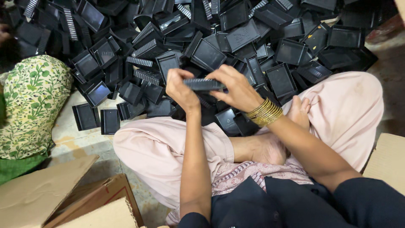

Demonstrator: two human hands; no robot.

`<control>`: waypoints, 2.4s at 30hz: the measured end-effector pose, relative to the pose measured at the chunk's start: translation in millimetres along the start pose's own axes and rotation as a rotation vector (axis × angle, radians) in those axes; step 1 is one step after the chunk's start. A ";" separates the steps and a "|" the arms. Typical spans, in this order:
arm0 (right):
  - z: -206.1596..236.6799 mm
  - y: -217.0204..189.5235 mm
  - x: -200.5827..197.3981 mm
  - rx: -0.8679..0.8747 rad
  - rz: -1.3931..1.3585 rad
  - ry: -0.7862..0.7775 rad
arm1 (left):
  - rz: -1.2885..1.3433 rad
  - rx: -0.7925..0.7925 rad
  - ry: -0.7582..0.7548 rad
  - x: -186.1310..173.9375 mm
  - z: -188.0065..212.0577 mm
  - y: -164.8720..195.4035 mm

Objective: The person sits on the floor among a large pile of black plastic boxes, picking them up one at a time and stacking them into small stacks, occasionally tossing or placing boxes back onto the pile. A second person nearby also handles boxes, and cardboard boxes sit at the edge of the pile.

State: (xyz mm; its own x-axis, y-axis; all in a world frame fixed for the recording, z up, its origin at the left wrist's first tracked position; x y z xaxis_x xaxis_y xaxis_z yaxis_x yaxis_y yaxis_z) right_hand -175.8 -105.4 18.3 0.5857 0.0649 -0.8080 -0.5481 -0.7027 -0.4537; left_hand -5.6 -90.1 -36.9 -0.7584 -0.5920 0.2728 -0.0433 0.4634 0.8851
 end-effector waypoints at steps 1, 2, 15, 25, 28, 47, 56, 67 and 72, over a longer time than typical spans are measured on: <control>1.9 -3.6 1.0 0.018 -0.074 -0.029 | -0.090 0.018 0.002 -1.8 -0.4 -0.1; 5.0 -7.7 2.6 0.036 -0.147 -0.060 | -0.179 0.033 0.004 -2.6 0.1 -0.3; 78.7 77.1 -133.6 0.194 0.250 0.415 | 0.084 -0.016 -0.095 28.4 4.6 0.2; 187.4 219.1 -286.8 0.545 0.006 0.801 | 0.368 -0.179 0.116 -10.8 -10.6 -43.5; 143.4 213.4 -228.4 0.464 0.373 0.575 | 0.301 -0.208 0.029 1.3 -5.2 -46.3; -9.2 2.8 -6.7 -0.216 -0.186 -0.094 | 0.501 -0.680 -0.147 26.7 8.4 -27.0; -33.8 25.2 68.8 -0.204 0.202 -0.030 | 0.261 -0.329 0.180 -44.0 -21.1 -22.4; 0.1 93.9 61.4 0.302 -0.521 -0.121 | 0.428 -0.608 -0.263 42.7 15.9 -52.7; 5.1 82.8 68.9 0.381 -0.518 -0.153 | 0.204 -0.381 -0.232 40.5 17.7 -54.4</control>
State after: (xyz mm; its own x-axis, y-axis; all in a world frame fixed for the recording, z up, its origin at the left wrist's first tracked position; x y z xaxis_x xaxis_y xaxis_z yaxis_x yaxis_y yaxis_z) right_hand -183.9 -155.5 -76.8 0.7542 0.4468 -0.4812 -0.4081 -0.2553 -0.8765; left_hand -45.5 -127.6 -80.7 -0.8536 -0.3316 0.4018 0.3294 0.2542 0.9093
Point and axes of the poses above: each hand's wrist, its own z-axis away from the middle knuckle, its own x-axis out of the palm, y = z × x, the point moved 9 cm from there along -z, towards the middle knuckle, and after that the axes turned 13 degrees about z, right-handed, at the moved point
